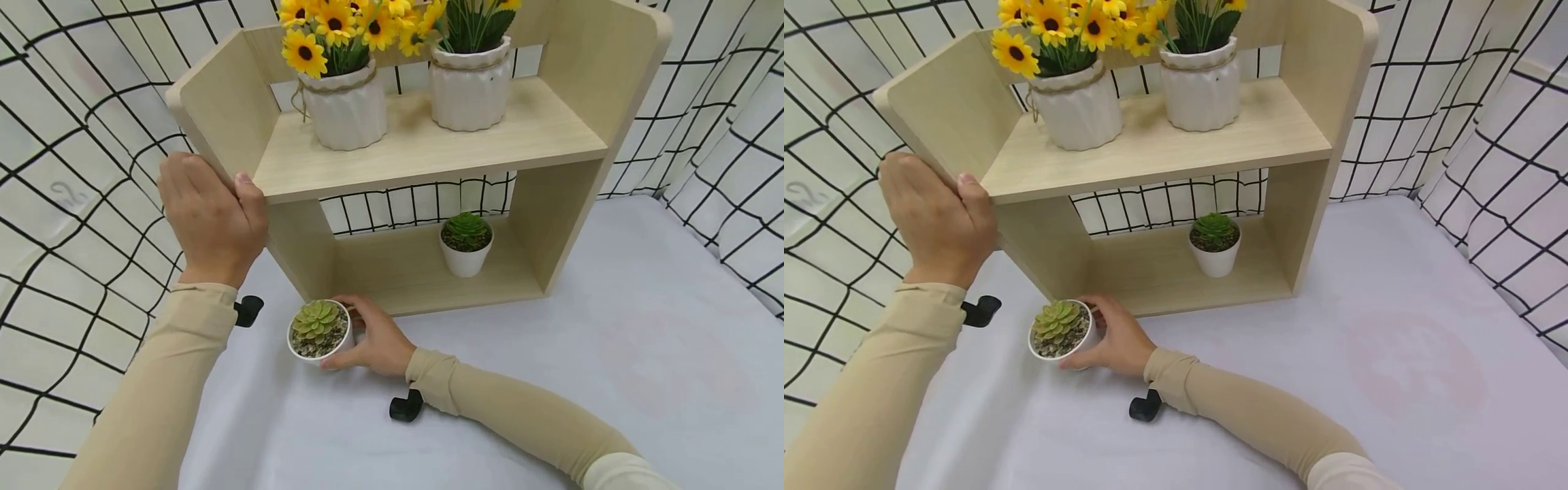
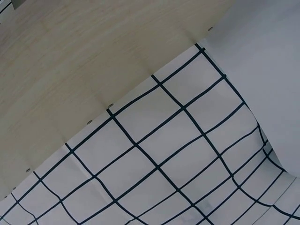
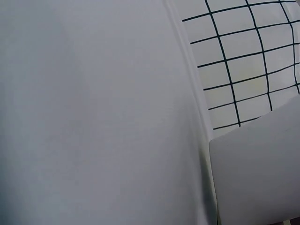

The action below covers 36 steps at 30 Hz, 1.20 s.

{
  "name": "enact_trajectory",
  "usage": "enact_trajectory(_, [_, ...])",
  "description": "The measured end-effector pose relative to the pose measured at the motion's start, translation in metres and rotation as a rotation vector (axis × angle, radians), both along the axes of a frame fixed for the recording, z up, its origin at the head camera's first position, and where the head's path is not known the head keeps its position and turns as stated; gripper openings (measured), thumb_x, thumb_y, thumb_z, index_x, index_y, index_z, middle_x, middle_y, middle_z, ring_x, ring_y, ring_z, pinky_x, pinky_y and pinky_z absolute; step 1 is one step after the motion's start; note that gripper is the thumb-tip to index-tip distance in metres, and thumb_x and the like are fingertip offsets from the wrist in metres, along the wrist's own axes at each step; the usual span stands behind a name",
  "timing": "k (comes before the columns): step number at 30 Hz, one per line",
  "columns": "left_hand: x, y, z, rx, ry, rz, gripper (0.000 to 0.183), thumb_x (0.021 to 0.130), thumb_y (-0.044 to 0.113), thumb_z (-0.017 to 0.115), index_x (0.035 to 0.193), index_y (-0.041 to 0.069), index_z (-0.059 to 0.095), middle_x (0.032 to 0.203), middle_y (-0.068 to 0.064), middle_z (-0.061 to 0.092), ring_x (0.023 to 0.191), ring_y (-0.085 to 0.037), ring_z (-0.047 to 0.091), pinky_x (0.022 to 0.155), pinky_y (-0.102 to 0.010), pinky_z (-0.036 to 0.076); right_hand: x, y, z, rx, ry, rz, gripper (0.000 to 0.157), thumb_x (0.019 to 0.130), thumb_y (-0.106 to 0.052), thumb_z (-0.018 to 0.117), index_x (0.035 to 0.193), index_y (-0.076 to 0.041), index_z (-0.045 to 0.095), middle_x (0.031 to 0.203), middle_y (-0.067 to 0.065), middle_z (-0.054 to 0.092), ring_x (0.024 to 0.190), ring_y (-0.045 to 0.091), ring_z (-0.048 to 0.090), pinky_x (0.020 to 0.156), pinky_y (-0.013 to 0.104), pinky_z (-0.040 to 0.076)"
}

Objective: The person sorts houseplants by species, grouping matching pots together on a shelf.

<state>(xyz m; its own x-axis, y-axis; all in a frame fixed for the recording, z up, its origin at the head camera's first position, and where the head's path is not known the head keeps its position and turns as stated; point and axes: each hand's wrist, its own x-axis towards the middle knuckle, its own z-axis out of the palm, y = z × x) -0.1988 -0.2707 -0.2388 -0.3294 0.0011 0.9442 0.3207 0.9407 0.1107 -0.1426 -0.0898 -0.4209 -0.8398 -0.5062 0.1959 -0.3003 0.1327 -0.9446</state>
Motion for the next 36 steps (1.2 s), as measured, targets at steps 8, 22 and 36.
enact_trajectory(8, [0.001, -0.006, -0.001, 0.026, 0.005, 0.001, 0.045, 0.091, 0.03, 0.034, 0.098, -0.013, 0.044, 0.096, -0.034, 0.043, 0.087, -0.048, 0.033, 0.085, -0.056, 0.026, -0.003, 0.014, 0.001, -0.007, -0.015, -0.056, 0.099, 0.067, -0.022, 0.096, 0.151, -0.012, 0.046, 0.145, 0.006, 0.057, 0.125, 0.022, 0.061, 0.107, 0.03, 0.05])
enact_trajectory(22, [0.003, -0.004, 0.001, 0.025, 0.012, 0.012, 0.046, 0.092, 0.03, 0.032, 0.101, -0.013, 0.045, 0.097, -0.034, 0.043, 0.087, -0.048, 0.034, 0.084, -0.056, 0.025, -0.015, 0.035, 0.007, -0.072, 0.033, -0.139, 0.094, 0.066, -0.015, 0.095, 0.148, -0.009, 0.048, 0.144, 0.01, 0.057, 0.126, 0.027, 0.06, 0.108, 0.034, 0.05])
enact_trajectory(36, [0.0, 0.002, 0.001, 0.036, 0.03, -0.012, 0.044, 0.09, 0.029, 0.034, 0.097, -0.013, 0.043, 0.093, -0.032, 0.041, 0.084, -0.047, 0.032, 0.083, -0.056, 0.026, -0.036, 0.044, 0.009, -0.117, 0.049, -0.233, 0.098, 0.068, -0.012, 0.094, 0.151, -0.007, 0.042, 0.146, 0.015, 0.05, 0.126, 0.032, 0.061, 0.108, 0.04, 0.052])
